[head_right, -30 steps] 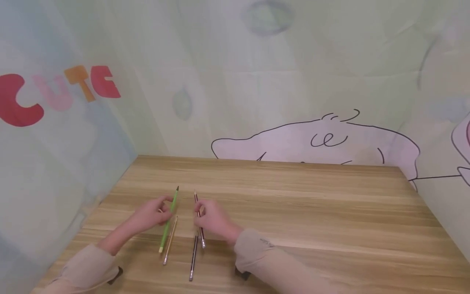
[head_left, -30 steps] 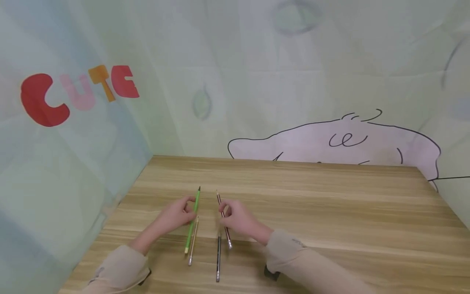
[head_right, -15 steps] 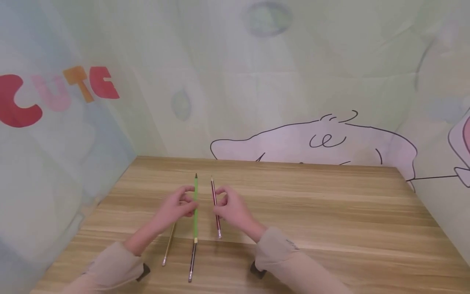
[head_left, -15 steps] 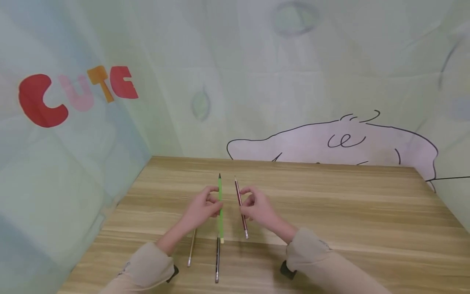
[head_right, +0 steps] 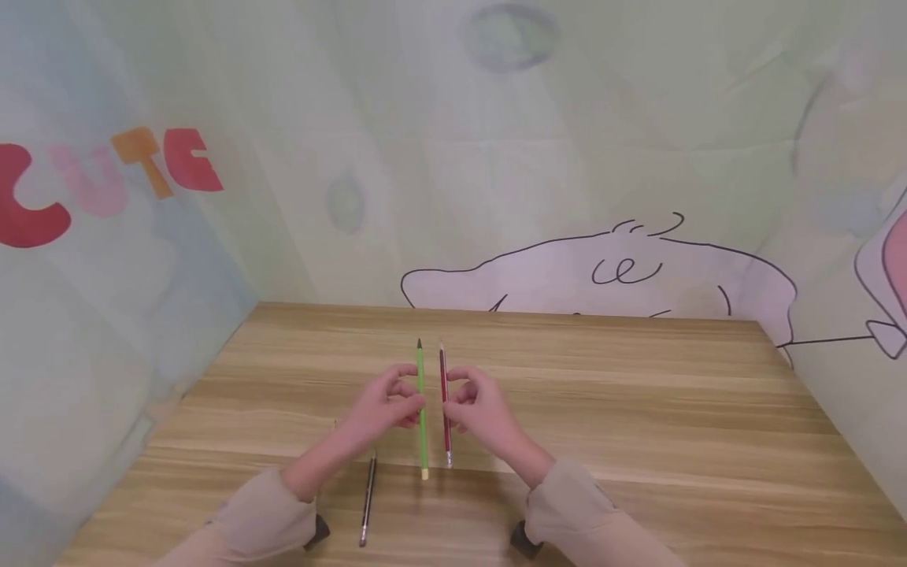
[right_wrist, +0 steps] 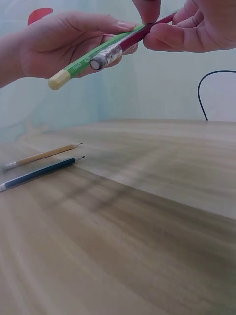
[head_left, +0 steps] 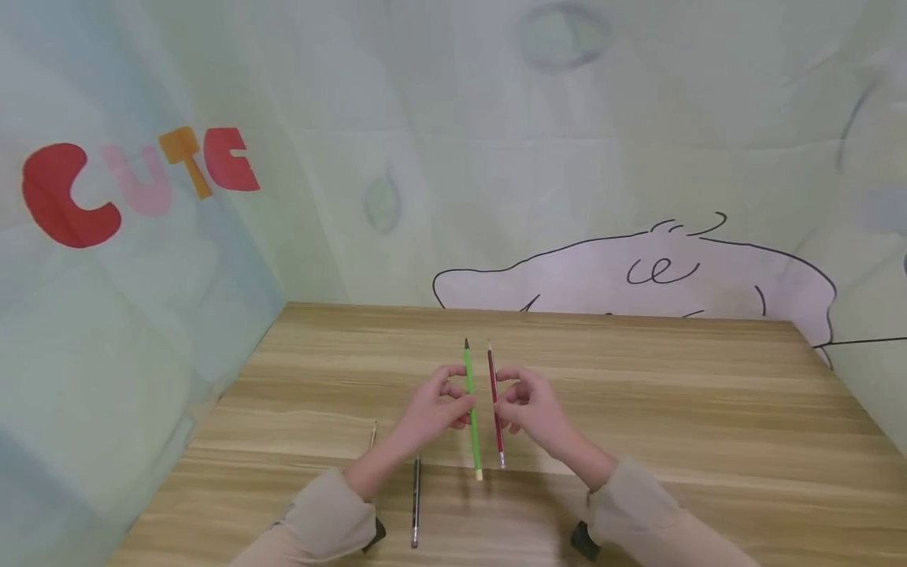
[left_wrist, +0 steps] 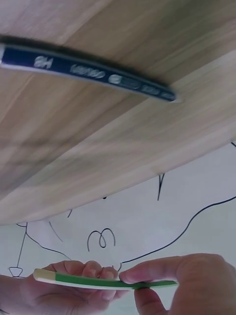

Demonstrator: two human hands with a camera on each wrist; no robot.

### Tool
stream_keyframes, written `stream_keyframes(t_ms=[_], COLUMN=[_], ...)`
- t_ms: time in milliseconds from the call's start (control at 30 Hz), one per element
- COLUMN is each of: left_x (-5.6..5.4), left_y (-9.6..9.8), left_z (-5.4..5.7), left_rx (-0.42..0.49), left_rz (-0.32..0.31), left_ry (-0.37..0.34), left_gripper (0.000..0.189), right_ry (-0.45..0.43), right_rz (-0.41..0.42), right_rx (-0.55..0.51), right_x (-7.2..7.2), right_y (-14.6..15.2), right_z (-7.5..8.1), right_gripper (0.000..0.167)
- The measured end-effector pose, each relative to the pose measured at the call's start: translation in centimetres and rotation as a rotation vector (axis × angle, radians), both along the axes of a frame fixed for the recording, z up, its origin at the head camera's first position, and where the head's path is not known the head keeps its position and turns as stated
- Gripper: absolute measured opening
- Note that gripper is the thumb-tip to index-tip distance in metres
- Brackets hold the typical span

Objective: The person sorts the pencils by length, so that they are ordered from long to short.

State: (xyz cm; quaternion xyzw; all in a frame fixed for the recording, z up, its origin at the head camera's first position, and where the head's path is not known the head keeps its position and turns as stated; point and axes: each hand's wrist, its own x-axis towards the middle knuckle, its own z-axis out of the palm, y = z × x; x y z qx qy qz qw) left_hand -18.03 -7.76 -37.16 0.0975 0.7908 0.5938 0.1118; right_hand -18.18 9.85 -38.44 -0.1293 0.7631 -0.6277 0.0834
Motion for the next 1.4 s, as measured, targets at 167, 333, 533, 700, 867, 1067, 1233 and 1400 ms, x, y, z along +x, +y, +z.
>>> stream_keyframes(t_ms=[167, 333, 533, 700, 867, 1067, 1233, 1400], left_x=[0.3, 0.5, 1.0, 1.1, 0.6, -1.1, -3.0, -4.5], left_y=[1.2, 2.0, 2.7, 3.2, 3.8, 4.7, 5.2, 5.8], left_z=[-0.5, -1.2, -1.7, -1.9, -2.2, -2.7, -3.1, -3.2], left_rx=[0.029, 0.042, 0.047, 0.030, -0.013, -0.094, -0.148, -0.208], left_rz=[-0.040, -0.070, -0.081, -0.092, -0.100, -0.081, -0.077, -0.072], left_ry=[0.009, 0.024, 0.009, 0.004, 0.007, 0.004, -0.016, -0.008], left_gripper=[0.045, 0.046, 0.046, 0.044, 0.044, 0.044, 0.045, 0.045], right_ry=[-0.034, -0.060, -0.065, -0.070, -0.084, -0.099, -0.129, -0.145], right_rz=[0.021, 0.030, 0.028, 0.030, 0.010, -0.033, -0.094, -0.149], right_rx=[-0.005, 0.001, 0.007, 0.002, 0.001, 0.016, 0.019, 0.025], right_x=[0.8, 1.6, 2.3, 2.5, 2.2, 1.0, -0.5, -2.0], right_y=[0.9, 1.6, 2.2, 2.5, 2.9, 3.5, 3.7, 3.7], right_z=[-0.4, -0.9, -1.4, -1.7, -2.2, -2.8, -3.2, -3.2], right_gripper=[0.039, 0.040, 0.041, 0.041, 0.044, 0.044, 0.040, 0.038])
